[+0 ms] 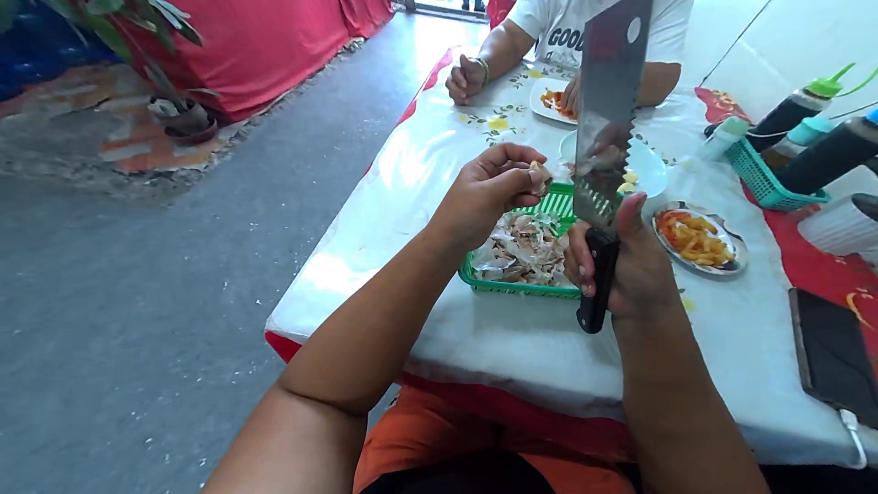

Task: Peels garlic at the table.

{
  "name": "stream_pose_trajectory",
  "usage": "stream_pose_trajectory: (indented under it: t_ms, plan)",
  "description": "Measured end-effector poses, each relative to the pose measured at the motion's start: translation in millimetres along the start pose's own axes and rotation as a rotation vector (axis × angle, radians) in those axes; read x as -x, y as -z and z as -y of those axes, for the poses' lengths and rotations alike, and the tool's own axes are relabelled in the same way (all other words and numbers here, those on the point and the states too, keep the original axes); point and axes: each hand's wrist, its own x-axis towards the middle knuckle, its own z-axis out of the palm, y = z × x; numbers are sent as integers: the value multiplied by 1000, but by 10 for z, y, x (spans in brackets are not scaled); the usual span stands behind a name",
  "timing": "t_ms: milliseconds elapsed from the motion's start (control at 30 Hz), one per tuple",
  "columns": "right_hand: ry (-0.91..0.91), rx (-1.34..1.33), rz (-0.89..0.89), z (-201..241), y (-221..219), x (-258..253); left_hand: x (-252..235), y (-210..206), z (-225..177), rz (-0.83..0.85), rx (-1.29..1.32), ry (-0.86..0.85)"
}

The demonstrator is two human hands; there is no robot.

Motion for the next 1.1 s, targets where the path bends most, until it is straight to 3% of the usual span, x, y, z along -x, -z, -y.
stream_pose_trajectory:
  t_ms: [133, 367, 1100]
  plan:
    - [12, -4, -33, 10, 1, 0, -2, 12, 8, 27, 5, 5]
    - [14, 151, 174, -1, -17, 9, -10, -5, 35, 23, -194, -45]
    - [34, 227, 113, -15, -20, -7, 8, -7, 32, 25, -390, -105]
